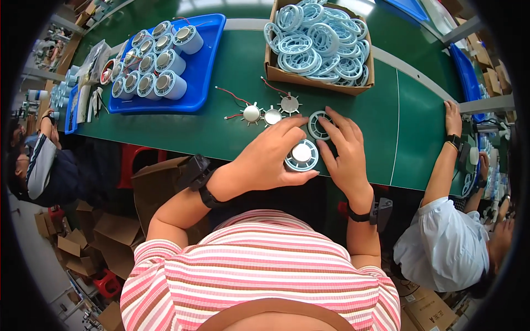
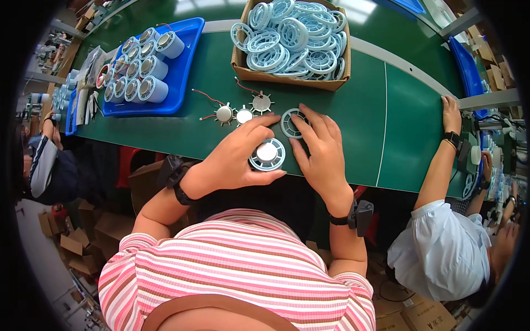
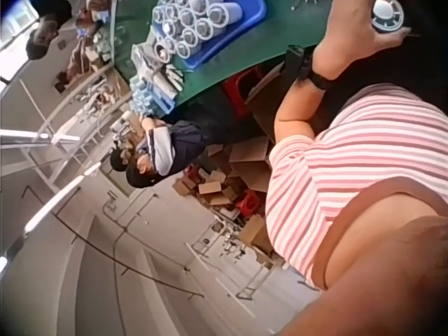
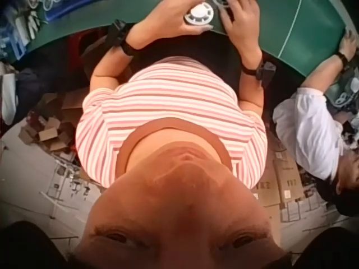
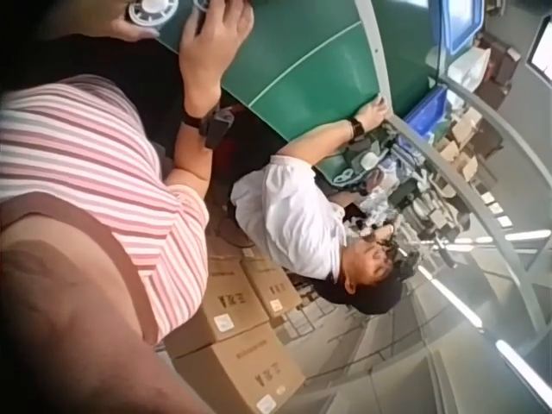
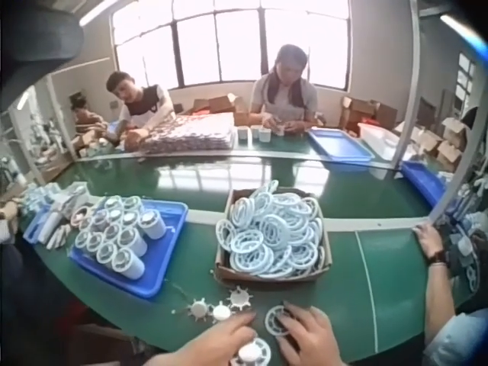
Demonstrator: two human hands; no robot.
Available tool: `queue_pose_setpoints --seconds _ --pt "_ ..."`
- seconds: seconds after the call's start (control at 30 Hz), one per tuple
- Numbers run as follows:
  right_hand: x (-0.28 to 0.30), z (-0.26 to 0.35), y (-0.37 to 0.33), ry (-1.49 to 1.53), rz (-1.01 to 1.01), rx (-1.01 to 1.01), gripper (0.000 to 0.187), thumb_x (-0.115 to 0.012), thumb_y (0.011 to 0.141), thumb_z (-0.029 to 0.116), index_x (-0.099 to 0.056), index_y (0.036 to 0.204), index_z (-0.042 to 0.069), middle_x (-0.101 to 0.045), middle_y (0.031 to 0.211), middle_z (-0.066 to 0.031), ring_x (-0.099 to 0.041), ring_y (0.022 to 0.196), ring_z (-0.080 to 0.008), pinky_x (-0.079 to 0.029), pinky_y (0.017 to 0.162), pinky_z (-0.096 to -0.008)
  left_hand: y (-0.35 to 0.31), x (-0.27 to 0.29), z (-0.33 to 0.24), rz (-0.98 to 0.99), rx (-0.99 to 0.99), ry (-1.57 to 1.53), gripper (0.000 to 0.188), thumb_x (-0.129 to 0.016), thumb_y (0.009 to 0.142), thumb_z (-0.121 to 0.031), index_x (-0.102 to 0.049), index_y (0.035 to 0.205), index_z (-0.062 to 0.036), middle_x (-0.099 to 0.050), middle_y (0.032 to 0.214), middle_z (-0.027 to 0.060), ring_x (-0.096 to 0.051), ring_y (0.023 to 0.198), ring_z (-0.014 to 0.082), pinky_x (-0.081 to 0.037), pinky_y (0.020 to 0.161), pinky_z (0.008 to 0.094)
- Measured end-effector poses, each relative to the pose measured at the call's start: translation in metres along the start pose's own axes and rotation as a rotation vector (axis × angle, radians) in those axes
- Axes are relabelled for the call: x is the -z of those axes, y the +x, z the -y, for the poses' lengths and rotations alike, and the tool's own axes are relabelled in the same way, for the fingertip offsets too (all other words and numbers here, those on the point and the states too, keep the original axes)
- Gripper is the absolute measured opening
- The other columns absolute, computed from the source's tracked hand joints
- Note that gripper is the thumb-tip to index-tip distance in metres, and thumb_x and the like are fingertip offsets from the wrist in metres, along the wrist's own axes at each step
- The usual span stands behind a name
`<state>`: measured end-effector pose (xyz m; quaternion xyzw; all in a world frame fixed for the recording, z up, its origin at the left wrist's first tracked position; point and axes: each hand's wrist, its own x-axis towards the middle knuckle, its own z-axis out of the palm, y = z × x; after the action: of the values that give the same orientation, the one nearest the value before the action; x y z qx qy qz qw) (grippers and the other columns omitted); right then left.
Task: Assembling and sorting circular electronic components at a factory assembly line workstation.
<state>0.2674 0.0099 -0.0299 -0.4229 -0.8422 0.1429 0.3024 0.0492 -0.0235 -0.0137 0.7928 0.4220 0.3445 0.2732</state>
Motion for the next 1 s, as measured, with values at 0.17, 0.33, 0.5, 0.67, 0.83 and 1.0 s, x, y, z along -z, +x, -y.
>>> queue_pose_setpoints --seconds 0.17,0.33,0.5,0.67,0.83,1.0 --pt "0.001 0.000 -0.004 -0.012 0.019 -0.024 0.045 -0.071 0.087 0.011 -0.064 0.131 0.007 -0.058 0.142 -0.0131 -0.054 0.127 -0.0379 -0.039 0.110 -0.0467 -0.001 0.015 0.002 0.003 -0.015 0.186 0.061 -0.087 0.076 -0.032 -0.056 0.116 0.0014 -0.054 0.139 0.0270 -0.054 0.128 0.0439 -0.046 0.104 0.0455" --pt "-0.001 0.000 -0.002 0.022 -0.014 -0.075 0.057 -0.074 0.084 0.009 -0.057 0.139 0.007 -0.060 0.140 -0.0134 -0.053 0.128 -0.0363 -0.039 0.110 -0.0456 -0.008 0.024 0.008 -0.100 0.116 0.280 0.063 -0.089 0.074 -0.029 -0.056 0.119 0.0010 -0.058 0.132 0.0235 -0.058 0.123 0.0414 -0.047 0.103 0.0447" --pt "0.001 0.005 0.001 0.121 -0.045 -0.134 0.073 -0.078 0.079 0.006 -0.047 0.146 0.004 -0.062 0.137 -0.0128 -0.054 0.128 -0.0326 -0.040 0.110 -0.0438 -0.014 0.029 0.005 -0.165 0.234 0.361 0.064 -0.090 0.075 -0.020 -0.056 0.125 -0.0013 -0.061 0.125 0.0179 -0.062 0.114 0.0367 -0.052 0.095 0.0414" --pt "-0.002 0.002 0.000 0.101 -0.029 -0.174 0.077 -0.080 0.077 0.005 -0.045 0.146 0.002 -0.062 0.136 -0.0118 -0.054 0.128 -0.0305 -0.040 0.109 -0.0425 -0.007 0.038 -0.016 0.052 0.522 -0.166 0.067 -0.086 0.079 -0.011 -0.053 0.136 -0.0051 -0.063 0.122 0.0109 -0.066 0.107 0.0240 -0.056 0.086 0.0345" --pt "0.008 0.003 0.005 0.310 -0.010 -0.210 0.083 -0.080 0.075 0.001 -0.042 0.148 0.002 -0.063 0.134 -0.0130 -0.057 0.126 -0.0288 -0.042 0.110 -0.0413 0.006 0.039 -0.008 0.171 0.775 -0.722 0.067 -0.081 0.081 -0.001 -0.051 0.140 -0.0067 -0.062 0.124 0.0059 -0.065 0.108 0.0152 -0.058 0.085 0.0295" --pt "0.027 0.033 0.014 0.630 0.029 -0.199 0.089 -0.080 0.072 -0.004 -0.038 0.151 0.003 -0.063 0.133 -0.0148 -0.059 0.125 -0.0277 -0.044 0.111 -0.0404 0.014 0.028 0.001 0.259 0.818 -0.985 0.069 -0.076 0.081 0.008 -0.049 0.143 -0.0071 -0.061 0.127 0.0037 -0.065 0.109 0.0134 -0.058 0.086 0.0287"
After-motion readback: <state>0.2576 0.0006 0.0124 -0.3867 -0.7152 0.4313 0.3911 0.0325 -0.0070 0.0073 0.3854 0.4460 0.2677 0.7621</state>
